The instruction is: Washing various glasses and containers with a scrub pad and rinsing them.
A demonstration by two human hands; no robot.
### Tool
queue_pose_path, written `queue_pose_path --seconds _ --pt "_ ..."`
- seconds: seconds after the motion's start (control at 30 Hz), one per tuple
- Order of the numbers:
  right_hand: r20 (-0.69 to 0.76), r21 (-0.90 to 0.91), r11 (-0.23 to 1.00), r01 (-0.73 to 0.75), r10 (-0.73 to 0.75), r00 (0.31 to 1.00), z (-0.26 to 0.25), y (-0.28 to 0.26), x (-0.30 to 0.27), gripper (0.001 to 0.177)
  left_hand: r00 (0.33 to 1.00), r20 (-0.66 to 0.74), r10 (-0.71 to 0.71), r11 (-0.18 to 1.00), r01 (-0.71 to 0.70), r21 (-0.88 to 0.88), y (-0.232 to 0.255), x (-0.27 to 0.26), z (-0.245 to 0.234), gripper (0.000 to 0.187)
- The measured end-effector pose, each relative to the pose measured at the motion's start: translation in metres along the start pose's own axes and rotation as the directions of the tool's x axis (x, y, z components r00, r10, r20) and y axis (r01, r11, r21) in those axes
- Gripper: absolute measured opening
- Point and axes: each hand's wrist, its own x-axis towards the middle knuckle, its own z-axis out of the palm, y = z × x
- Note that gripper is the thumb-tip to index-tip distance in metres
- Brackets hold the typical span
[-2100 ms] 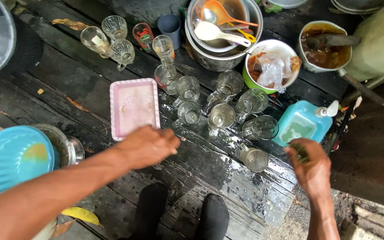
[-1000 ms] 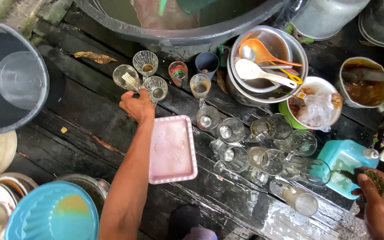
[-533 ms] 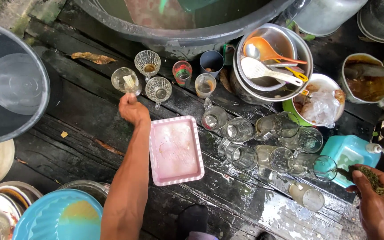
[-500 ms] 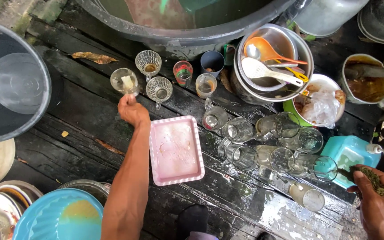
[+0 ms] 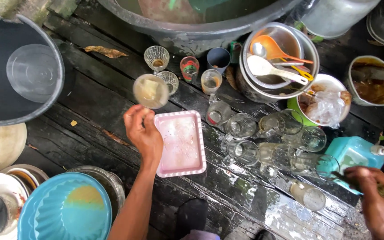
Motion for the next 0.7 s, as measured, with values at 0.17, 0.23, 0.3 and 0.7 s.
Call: queue_pose_path --seconds 0.17,0.23,0.3,0.7 --pt "0.166 -0.223 0.965 0.137 -0.101 0.981 0.017 -0.079 -0.019 0.014 0.931 0.365 0.001 1.0 0.009 -0.026 0.069 -0.02 -0.012 0.008" --pt "0.227 -0.231 0.94 0.251 -0.199 0.953 0.023 -0.106 -0.024 0.018 0.906 0.422 -0.004 0.997 0.035 -0.066 0.09 -0.029 -0.009 0.01" --pt "0.284 -0.234 0.905 0.356 -0.286 0.915 0.025 -0.124 -0.03 0.023 0.875 0.485 -0.004 0.992 0.063 -0.105 0.108 -0.039 -0.006 0.013" --pt "0.172 -0.164 0.931 0.327 -0.3 0.938 -0.025 -0.078 -0.055 0.022 0.636 0.748 0.189 0.965 0.019 -0.26 0.202 -0.065 0.033 0.009"
